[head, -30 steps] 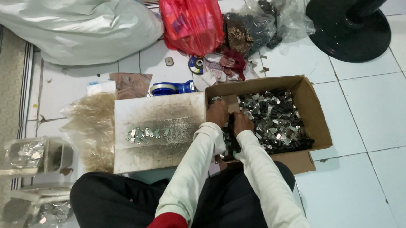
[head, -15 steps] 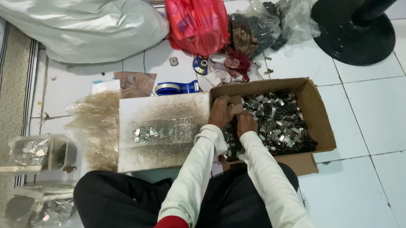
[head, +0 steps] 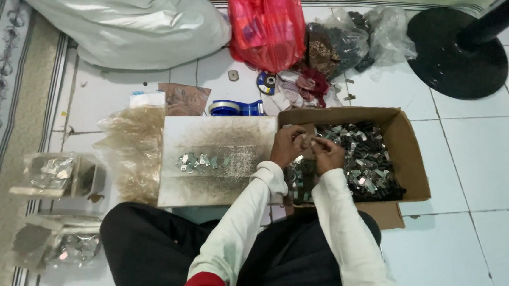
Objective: The person is sitting on the floor and arranging small metal components from a cardboard box onto a white board in a systematic manner.
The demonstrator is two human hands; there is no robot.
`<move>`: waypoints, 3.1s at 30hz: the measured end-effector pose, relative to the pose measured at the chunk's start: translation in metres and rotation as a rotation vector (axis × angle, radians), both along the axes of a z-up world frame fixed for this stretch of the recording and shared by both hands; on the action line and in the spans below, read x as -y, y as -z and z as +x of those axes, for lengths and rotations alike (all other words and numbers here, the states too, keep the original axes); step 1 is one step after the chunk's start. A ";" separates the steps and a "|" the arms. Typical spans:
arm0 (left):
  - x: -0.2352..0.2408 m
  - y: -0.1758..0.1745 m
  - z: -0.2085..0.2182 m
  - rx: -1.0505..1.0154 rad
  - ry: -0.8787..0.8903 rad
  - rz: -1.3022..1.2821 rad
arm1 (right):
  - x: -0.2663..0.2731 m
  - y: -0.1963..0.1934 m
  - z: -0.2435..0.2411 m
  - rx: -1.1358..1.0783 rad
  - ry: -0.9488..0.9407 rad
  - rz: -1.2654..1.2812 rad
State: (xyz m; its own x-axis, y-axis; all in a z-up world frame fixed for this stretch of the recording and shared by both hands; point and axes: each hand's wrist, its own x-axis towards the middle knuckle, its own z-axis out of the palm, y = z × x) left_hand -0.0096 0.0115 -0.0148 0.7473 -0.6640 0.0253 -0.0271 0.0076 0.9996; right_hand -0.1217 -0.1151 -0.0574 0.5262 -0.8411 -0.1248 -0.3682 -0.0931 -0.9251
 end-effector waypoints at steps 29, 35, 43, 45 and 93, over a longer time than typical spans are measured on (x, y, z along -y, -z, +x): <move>-0.281 -0.068 0.097 0.189 -0.405 0.680 | -0.271 -0.083 0.141 -0.104 -0.447 -0.102; -0.254 -0.093 0.073 0.481 -0.404 0.507 | -0.214 -0.098 0.096 0.065 -0.372 -0.259; -0.133 -0.106 0.009 0.699 -0.048 0.411 | -0.026 -0.039 0.013 -0.154 -0.303 -0.498; -0.090 -0.080 0.000 0.907 0.166 0.510 | 0.001 -0.018 0.011 -0.260 -0.030 0.161; 0.004 -0.014 0.005 0.418 0.230 0.272 | 0.010 0.006 -0.018 0.015 -0.073 0.267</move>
